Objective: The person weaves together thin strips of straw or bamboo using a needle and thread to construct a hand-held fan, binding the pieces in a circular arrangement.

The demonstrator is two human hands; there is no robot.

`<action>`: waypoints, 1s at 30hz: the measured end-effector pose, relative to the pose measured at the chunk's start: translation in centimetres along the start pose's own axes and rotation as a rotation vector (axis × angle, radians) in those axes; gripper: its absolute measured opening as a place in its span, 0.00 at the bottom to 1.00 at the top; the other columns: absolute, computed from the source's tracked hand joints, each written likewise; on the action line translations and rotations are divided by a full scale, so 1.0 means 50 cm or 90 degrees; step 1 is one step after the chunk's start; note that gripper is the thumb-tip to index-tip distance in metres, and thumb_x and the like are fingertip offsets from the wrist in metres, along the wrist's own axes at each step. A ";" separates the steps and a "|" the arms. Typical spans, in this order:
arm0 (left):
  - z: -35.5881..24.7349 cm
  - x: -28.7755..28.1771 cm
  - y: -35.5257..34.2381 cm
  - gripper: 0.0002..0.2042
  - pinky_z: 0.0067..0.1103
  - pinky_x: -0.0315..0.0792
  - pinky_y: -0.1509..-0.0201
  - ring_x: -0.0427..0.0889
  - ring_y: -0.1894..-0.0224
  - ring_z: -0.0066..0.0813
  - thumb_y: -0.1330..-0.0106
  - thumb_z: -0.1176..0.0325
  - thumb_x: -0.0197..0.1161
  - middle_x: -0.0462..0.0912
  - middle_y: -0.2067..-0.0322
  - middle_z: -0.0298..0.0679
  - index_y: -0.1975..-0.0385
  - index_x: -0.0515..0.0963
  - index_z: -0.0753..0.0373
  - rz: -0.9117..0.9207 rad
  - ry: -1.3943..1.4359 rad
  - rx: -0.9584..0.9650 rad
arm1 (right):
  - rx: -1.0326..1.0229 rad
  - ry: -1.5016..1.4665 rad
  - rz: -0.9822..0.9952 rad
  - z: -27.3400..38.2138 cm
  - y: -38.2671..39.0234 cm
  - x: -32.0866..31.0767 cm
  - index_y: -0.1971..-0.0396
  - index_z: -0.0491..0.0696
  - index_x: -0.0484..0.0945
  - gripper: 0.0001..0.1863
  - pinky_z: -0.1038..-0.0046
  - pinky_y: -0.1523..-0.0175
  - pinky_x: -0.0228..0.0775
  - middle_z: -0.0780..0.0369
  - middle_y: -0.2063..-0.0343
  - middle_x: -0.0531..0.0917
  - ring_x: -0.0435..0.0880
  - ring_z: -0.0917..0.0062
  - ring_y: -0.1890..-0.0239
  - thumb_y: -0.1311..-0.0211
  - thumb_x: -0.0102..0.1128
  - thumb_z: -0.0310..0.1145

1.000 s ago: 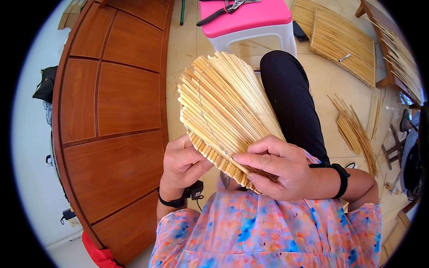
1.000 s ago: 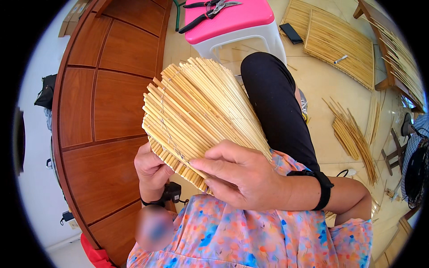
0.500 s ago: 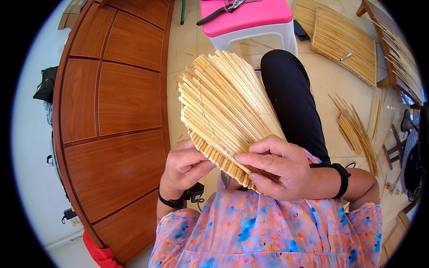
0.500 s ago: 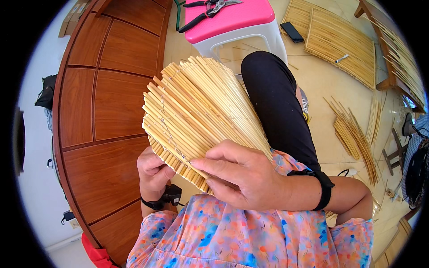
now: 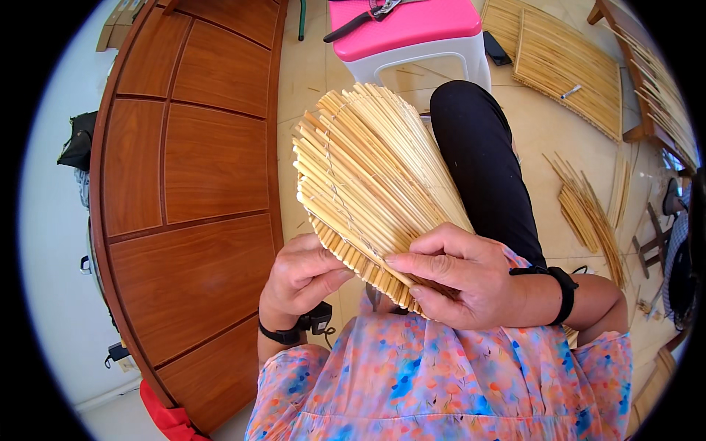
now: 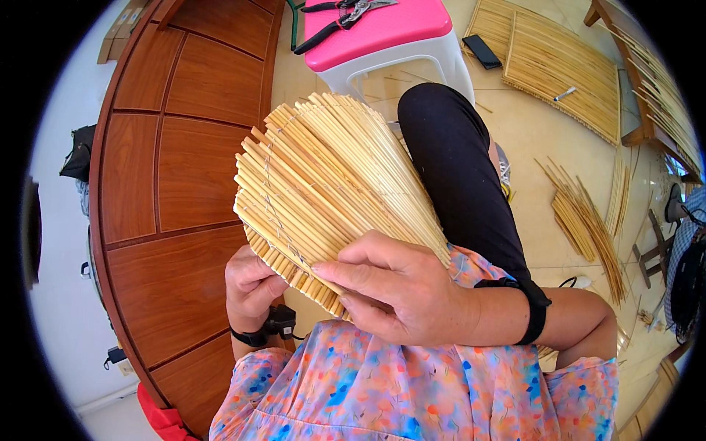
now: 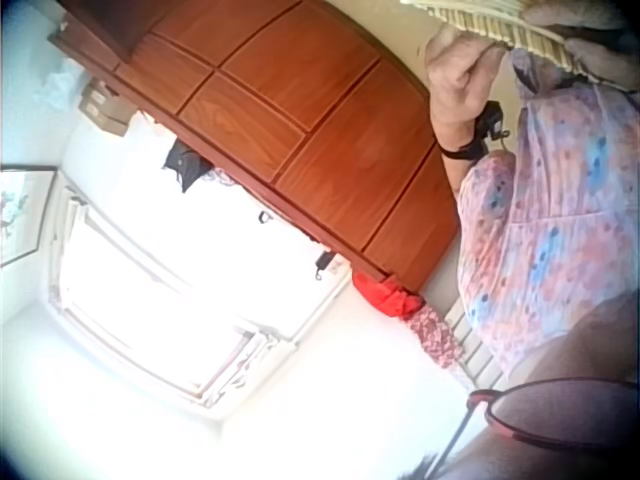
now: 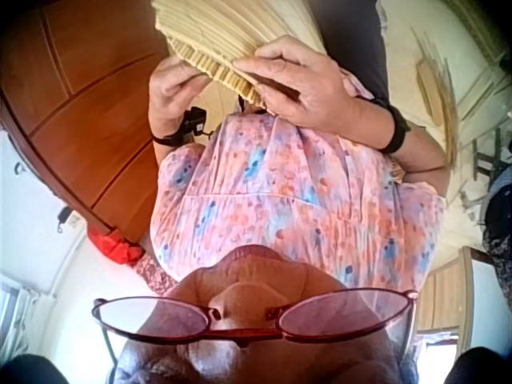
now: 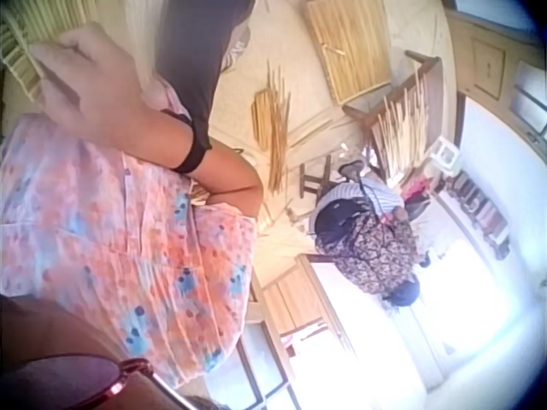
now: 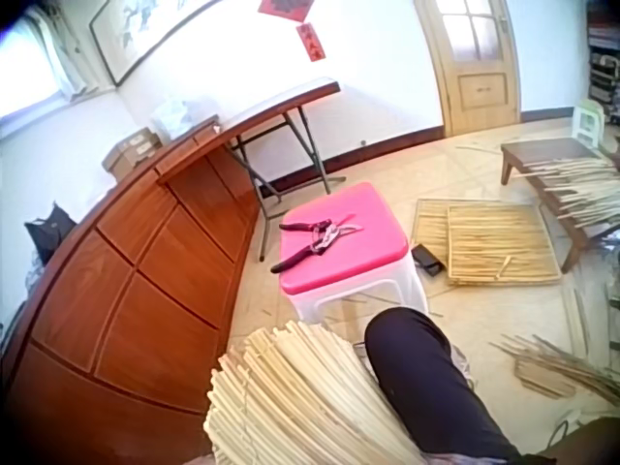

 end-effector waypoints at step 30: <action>0.022 -0.002 0.012 0.11 0.18 0.75 0.65 0.82 0.67 0.22 0.39 0.72 0.67 0.84 0.67 0.38 0.62 0.81 0.73 -0.147 0.130 -0.072 | 0.027 -0.040 0.038 0.001 -0.003 0.008 0.55 0.40 0.80 0.17 0.74 0.68 0.73 0.59 0.66 0.78 0.80 0.70 0.71 0.47 0.64 0.21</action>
Point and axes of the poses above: each hand's wrist, its own y-axis away from the middle knuckle, its own x-axis out of the palm, z = x × y, the point moved 6 cm from there along -y, towards the middle knuckle
